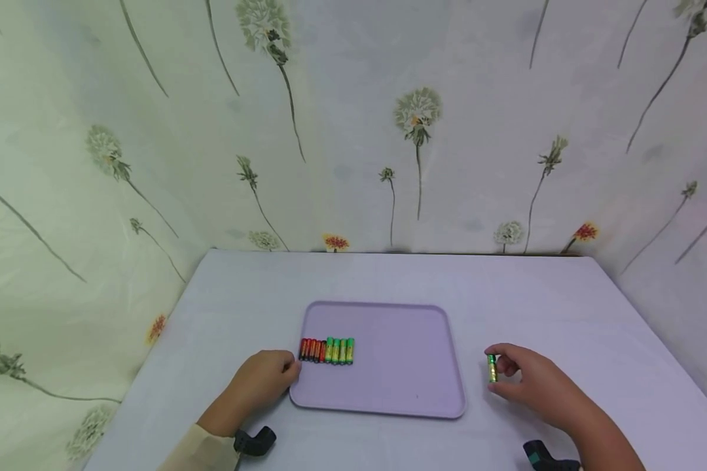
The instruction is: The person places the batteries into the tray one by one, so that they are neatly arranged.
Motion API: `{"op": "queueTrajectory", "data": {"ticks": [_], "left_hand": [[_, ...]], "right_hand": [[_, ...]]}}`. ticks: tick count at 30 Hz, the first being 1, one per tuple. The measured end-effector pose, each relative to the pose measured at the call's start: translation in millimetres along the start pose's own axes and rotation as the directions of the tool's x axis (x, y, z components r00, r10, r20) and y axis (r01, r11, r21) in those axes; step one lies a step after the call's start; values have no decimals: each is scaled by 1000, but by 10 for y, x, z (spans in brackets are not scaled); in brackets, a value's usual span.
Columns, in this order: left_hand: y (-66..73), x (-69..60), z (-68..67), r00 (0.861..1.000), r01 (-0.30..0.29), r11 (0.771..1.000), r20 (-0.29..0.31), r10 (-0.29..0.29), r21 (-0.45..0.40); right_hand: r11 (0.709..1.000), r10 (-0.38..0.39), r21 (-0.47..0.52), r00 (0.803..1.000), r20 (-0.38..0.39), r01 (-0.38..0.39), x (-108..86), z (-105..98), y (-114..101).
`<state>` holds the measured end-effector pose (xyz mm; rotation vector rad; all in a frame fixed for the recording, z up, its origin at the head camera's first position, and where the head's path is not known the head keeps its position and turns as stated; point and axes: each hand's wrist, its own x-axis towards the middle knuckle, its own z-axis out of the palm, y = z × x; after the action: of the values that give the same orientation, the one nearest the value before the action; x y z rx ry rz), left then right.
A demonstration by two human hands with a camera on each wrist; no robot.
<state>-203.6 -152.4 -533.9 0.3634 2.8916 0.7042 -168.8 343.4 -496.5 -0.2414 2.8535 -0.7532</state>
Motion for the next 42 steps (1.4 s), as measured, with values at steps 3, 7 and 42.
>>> {"op": "queueTrajectory", "data": {"ticks": [3,7,42], "left_hand": [[1,1,-6,1000,-2,1000,-5,2,1],[5,4,-12,1000,7,1000,3,-7,-5],[12,-1,-27,1000,-4,1000,1,4,-4]], "right_hand": [[1000,-9,7,1000,-3,9,56,1,-92],[1000,-19,9,1000,-6,19,135,4,-194],[970,-241,44,970,17,240,934,392,-1090]]}}
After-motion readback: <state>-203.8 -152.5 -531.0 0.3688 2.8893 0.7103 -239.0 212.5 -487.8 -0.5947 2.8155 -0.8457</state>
